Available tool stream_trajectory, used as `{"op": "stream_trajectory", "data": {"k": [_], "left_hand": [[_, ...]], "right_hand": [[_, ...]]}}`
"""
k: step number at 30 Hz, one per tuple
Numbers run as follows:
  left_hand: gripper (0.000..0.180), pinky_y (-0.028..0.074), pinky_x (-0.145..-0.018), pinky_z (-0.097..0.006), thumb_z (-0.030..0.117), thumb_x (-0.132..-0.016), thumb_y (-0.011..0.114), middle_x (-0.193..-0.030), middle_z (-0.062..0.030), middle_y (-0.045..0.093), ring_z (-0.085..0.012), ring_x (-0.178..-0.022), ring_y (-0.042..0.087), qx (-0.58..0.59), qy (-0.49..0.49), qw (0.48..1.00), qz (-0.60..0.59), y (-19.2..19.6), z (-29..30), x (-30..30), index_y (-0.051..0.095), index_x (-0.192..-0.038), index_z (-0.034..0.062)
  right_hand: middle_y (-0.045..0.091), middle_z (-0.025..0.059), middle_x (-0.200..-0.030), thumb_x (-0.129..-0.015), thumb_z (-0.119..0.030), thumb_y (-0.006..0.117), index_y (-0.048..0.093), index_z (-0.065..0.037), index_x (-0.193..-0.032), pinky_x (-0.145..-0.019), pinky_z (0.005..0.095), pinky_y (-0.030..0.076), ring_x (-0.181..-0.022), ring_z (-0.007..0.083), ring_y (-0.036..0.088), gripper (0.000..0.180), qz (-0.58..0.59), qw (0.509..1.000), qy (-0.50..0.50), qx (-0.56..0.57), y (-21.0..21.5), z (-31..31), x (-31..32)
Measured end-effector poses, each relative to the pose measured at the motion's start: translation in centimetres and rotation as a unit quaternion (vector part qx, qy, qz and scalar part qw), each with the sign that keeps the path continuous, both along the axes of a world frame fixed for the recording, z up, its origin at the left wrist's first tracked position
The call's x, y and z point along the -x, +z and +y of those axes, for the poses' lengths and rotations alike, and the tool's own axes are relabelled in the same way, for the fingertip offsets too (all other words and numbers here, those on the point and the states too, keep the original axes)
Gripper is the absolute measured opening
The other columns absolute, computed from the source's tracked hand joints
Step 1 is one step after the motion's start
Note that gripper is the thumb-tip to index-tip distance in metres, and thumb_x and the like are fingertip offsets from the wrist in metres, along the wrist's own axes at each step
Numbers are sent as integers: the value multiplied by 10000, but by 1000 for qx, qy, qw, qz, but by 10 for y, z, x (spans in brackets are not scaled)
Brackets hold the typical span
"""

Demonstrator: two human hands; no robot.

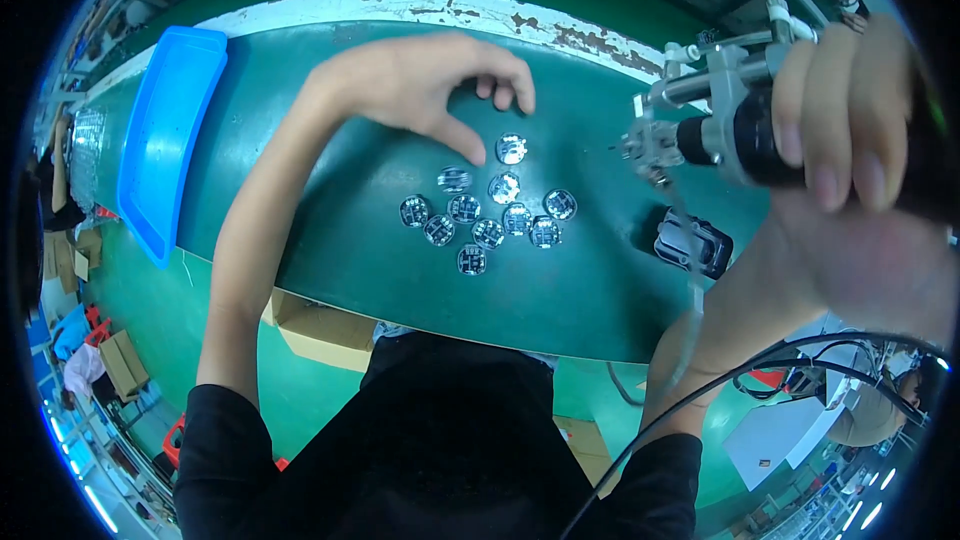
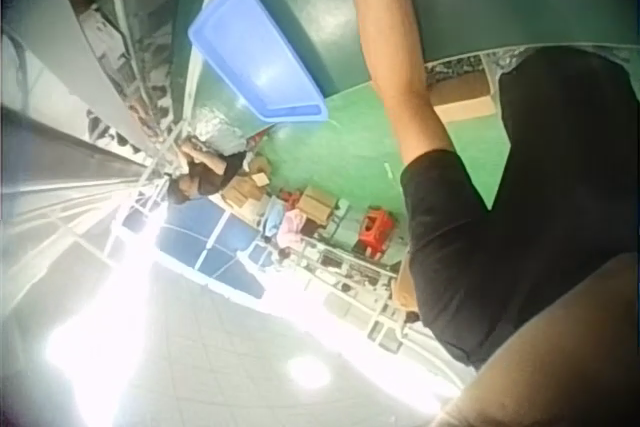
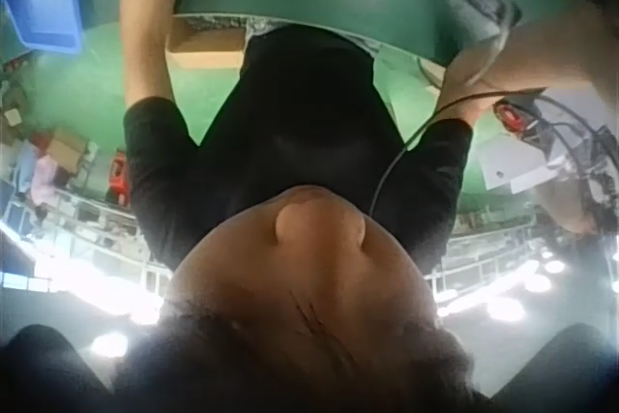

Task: The person assembles small electronic components using an electric screwdriver on a factory production line.

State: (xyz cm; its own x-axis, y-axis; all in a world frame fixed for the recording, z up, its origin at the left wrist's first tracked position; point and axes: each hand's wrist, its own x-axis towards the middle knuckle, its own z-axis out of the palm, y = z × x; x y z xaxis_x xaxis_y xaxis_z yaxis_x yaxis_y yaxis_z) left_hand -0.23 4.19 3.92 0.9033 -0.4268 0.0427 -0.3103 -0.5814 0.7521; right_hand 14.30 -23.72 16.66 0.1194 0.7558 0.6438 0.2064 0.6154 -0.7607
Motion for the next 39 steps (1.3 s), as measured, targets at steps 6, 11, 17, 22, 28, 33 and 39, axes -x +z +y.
{"op": "stream_trajectory", "data": {"k": [6, 11, 17, 22, 28, 33, 39], "left_hand": [[442, 545, -789, -445, 353, -796, 834, -912, -164, 668, -354, -880, 660, -70, 403, 900, -154, -13, 24, -81, 627, -1008, 26], [471, 538, -939, -496, 412, -822, 803, -1133, -199, 697, -401, -1102, 659, -147, 476, 857, -133, -29, 17, -122, 701, -1093, 42], [441, 547, -806, -410, 366, -811, 819, -957, -92, 692, -277, -890, 660, -69, 215, 939, -258, -34, -2, -98, 714, -1113, 62], [327, 503, -953, -397, 223, -787, 864, -975, -72, 699, -267, -994, 644, 22, 41, 989, -142, -31, -29, -39, 740, -1048, 69], [323, 473, -952, -407, 249, -751, 886, -989, -58, 690, -270, -1010, 625, 53, 15, 986, -159, -38, -32, -23, 724, -946, 50], [352, 453, -944, -412, 289, -743, 889, -1004, -57, 662, -281, -1024, 595, 36, 30, 987, -155, -39, -31, -23, 691, -895, 42], [361, 449, -960, -411, 299, -743, 885, -1030, -58, 665, -278, -1041, 591, 28, 31, 988, -149, -39, -31, -22, 688, -894, 37]], "right_hand": [[515, -57, -729, -1075, -292, 529, 564, -55, -1156, -619, 247, 408, -596, 52, 526, 254, -12, 1000, -10, -20, -5, -53, -99], [515, -56, -729, -1070, -308, 531, 563, -52, -1161, -619, 248, 409, -595, 53, 526, 273, -28, 999, -19, -26, -3, -19, -52], [515, -54, -729, -1064, -327, 534, 561, -49, -1166, -618, 249, 410, -595, 55, 525, 298, -29, 999, -33, -23, -3, 1, -27], [515, -52, -729, -1059, -343, 536, 560, -46, -1171, -618, 251, 411, -594, 56, 525, 318, -26, 999, -33, -18, -4, 13, -12], [515, -50, -729, -1053, -362, 539, 558, -43, -1176, -617, 252, 412, -593, 58, 524, 342, -24, 999, -23, -6, -10, 60, 14], [515, -49, -729, -1048, -378, 541, 557, -40, -1180, -617, 253, 413, -592, 59, 524, 363, -25, 1000, -18, 2, -13, 75, 29], [515, -47, -728, -1042, -397, 544, 555, -37, -1186, -616, 255, 414, -591, 61, 523, 387, -23, 1000, -15, 5, -15, 77, 29]]}}
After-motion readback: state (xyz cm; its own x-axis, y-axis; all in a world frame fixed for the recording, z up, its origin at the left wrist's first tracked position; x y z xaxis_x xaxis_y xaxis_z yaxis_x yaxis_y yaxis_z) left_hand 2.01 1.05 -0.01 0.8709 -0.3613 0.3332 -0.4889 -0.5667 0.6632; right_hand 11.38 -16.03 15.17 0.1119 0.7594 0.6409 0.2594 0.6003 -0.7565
